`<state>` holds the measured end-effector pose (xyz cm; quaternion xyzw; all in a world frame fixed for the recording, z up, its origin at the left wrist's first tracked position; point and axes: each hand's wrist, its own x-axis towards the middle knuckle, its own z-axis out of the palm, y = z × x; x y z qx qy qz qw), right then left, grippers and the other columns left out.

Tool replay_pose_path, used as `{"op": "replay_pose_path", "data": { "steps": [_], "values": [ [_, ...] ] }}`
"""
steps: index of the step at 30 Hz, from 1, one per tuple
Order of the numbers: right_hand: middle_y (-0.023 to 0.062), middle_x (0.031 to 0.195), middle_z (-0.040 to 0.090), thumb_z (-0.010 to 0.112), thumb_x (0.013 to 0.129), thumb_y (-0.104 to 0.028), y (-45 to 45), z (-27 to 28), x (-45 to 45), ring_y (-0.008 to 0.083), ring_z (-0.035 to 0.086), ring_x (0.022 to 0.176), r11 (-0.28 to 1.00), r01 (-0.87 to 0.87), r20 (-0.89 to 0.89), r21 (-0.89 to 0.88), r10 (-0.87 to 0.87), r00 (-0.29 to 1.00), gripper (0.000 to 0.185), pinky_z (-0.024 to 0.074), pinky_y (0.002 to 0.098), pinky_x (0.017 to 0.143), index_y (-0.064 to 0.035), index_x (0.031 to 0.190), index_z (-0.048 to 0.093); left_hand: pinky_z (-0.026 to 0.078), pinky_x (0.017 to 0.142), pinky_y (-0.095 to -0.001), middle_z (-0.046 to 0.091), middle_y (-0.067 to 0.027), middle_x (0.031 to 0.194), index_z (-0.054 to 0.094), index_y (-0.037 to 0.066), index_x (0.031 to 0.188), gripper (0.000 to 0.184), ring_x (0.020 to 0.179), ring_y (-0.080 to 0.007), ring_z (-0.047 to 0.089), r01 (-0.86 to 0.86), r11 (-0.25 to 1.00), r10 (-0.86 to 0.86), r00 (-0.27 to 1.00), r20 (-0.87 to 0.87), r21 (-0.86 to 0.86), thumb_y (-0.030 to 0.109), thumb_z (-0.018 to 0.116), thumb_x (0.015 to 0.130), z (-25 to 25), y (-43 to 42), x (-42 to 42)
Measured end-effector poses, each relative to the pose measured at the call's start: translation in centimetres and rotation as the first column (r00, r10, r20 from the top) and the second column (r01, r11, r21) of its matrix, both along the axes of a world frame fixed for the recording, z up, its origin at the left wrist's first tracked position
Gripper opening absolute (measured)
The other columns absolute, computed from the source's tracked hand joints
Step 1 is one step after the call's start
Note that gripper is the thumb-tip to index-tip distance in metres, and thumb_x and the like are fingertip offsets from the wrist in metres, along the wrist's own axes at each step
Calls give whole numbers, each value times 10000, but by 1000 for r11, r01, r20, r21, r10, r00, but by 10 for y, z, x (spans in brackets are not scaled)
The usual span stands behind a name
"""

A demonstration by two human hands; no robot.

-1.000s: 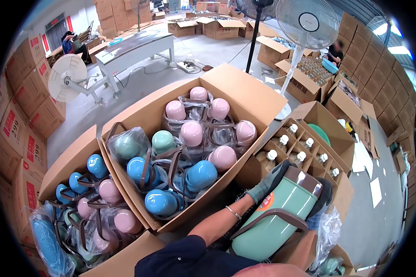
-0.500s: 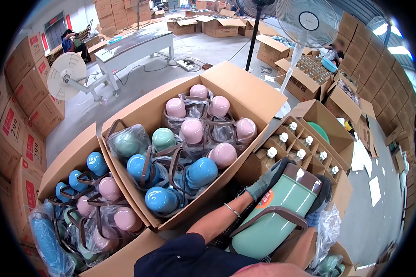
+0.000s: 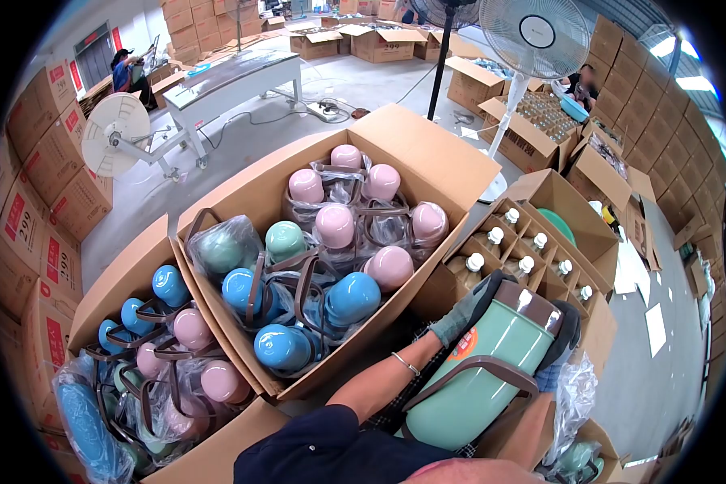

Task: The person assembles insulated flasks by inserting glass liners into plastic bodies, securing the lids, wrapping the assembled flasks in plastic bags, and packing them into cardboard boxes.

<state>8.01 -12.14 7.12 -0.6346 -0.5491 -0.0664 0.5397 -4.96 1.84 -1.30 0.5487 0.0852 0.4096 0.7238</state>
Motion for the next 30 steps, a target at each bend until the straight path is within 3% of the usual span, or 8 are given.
{"op": "replay_pose_path", "data": {
  "steps": [10, 16, 19, 22, 25, 28, 30],
  "values": [
    [102, 971, 609, 394, 967, -136, -1, -4, 7, 229, 583, 917, 1000, 4, 127, -21, -1, 992, 243, 468, 331, 833, -13, 1008, 601, 355, 1015, -271, 563, -81, 1157, 537, -10, 1201, 507, 1099, -159, 496, 27, 999, -27, 1000, 17, -31, 405, 304, 1024, -1, -1, -1],
    [101, 981, 603, 378, 981, -155, -1, -8, 9, 220, 575, 926, 1000, 7, 139, -18, -4, 990, 266, 460, 324, 845, -15, 1009, 601, 358, 1021, -286, 568, -95, 1179, 523, -9, 1218, 496, 1115, -164, 498, -90, 982, 94, 995, -20, 164, 393, 306, 1025, -9, 1, 1],
    [101, 991, 592, 345, 998, -173, 1, -18, 12, 212, 561, 940, 997, -70, -70, 16, 71, 995, 304, 448, 314, 863, -3, 1006, 597, 358, 1026, -293, 560, -108, 1206, 507, -15, 1233, 460, 1137, -180, 496, 38, 998, -38, 999, 1, -54, 349, 315, 1027, -6, 1, 3],
    [100, 1006, 582, 321, 1013, -186, 0, -14, 11, 208, 549, 954, 997, -80, -102, -17, 78, 992, 329, 435, 306, 886, 5, 1018, 588, 360, 1027, -295, 553, -112, 1228, 498, -9, 1246, 435, 1152, -188, 496, 82, 994, -80, 996, 25, -67, 324, 323, 1026, -6, 1, 2],
    [97, 1022, 579, 324, 1013, -180, -3, -5, 6, 206, 546, 957, 996, -62, -52, -58, 59, 997, 318, 434, 310, 891, 2, 1034, 584, 362, 1027, -293, 555, -110, 1230, 505, 7, 1248, 434, 1150, -184, 501, -6, 999, 6, 1000, 7, 39, 334, 325, 1026, -12, 1, 3],
    [102, 1058, 574, 337, 1010, -165, -4, -13, 13, 213, 544, 985, 995, -83, 5, -56, 83, 997, 291, 433, 319, 910, -6, 1104, 563, 368, 1024, -292, 559, -106, 1225, 506, 10, 1248, 446, 1141, -175, 505, -5, 1000, 4, 1000, 21, 17, 353, 331, 1024, -15, 2, 4],
    [105, 1091, 566, 350, 1004, -154, -6, -21, 18, 219, 540, 1010, 999, -32, 153, -42, 38, 987, 279, 435, 327, 920, -15, 1153, 541, 374, 1020, -287, 564, -102, 1215, 511, 2, 1240, 449, 1132, -170, 508, -1, 1000, 1, 1000, 13, -10, 354, 333, 1025, -13, 2, 4]
  ]
}}
